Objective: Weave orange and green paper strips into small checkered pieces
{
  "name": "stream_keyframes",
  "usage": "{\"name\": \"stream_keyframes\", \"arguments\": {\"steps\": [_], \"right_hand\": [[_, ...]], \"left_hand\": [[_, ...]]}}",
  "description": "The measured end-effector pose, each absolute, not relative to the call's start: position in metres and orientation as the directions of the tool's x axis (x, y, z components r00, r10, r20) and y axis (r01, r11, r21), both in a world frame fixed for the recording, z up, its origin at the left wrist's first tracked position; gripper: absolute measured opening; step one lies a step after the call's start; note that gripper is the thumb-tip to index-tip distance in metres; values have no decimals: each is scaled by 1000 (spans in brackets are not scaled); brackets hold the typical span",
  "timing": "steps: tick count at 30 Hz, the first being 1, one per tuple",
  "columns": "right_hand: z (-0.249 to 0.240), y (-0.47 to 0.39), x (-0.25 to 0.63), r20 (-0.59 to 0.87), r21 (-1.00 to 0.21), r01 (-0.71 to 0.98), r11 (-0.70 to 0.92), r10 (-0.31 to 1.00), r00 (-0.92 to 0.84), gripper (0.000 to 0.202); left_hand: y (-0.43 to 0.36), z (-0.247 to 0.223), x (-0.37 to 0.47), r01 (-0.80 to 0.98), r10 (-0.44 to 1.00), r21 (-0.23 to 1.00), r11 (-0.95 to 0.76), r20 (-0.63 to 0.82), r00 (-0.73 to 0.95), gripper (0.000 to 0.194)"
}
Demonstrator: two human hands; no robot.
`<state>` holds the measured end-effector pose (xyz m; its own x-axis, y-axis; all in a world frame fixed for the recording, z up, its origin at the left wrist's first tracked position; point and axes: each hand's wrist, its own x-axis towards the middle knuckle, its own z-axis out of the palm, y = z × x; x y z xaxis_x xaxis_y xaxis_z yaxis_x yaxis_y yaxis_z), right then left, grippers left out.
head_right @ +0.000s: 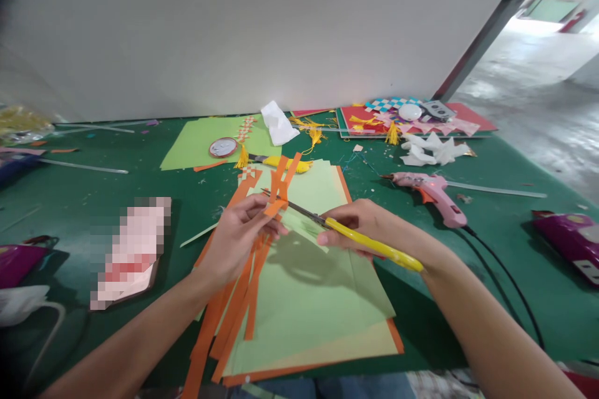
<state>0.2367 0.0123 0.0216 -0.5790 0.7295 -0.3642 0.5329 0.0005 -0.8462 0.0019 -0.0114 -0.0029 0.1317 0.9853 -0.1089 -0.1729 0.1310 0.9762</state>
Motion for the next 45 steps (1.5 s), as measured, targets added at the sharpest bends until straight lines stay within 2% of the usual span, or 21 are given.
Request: {"name": "stream_keyframes", "arguments": {"steps": [6,12,21,27,36,45], "right_hand": [[23,13,238,-337,-825,561,66,739,-583,29],[22,11,239,-345,-839,542,48,722,-599,32],[27,7,230,-279,-805,574,148,761,-586,35],[32,5,228,-271,-804,575,152,767,-581,33],[38,0,223,-266,-833,546,88,801,-535,42],[35,0,222,-246,-798,587,132,819,-518,44]], "left_hand": [[-11,-3,3,-231,983,961,154,-126,134,24],[-13,5,3,-212,987,967,141,-120,107,22],[-14,3,4,-201,989,969,142,-129,75,24],[-15,6,4,-225,990,966,127,-110,86,24],[-13,-6,4,-186,991,973,133,-124,58,18],[-11,-7,5,-211,990,968,138,-130,48,15]]}}
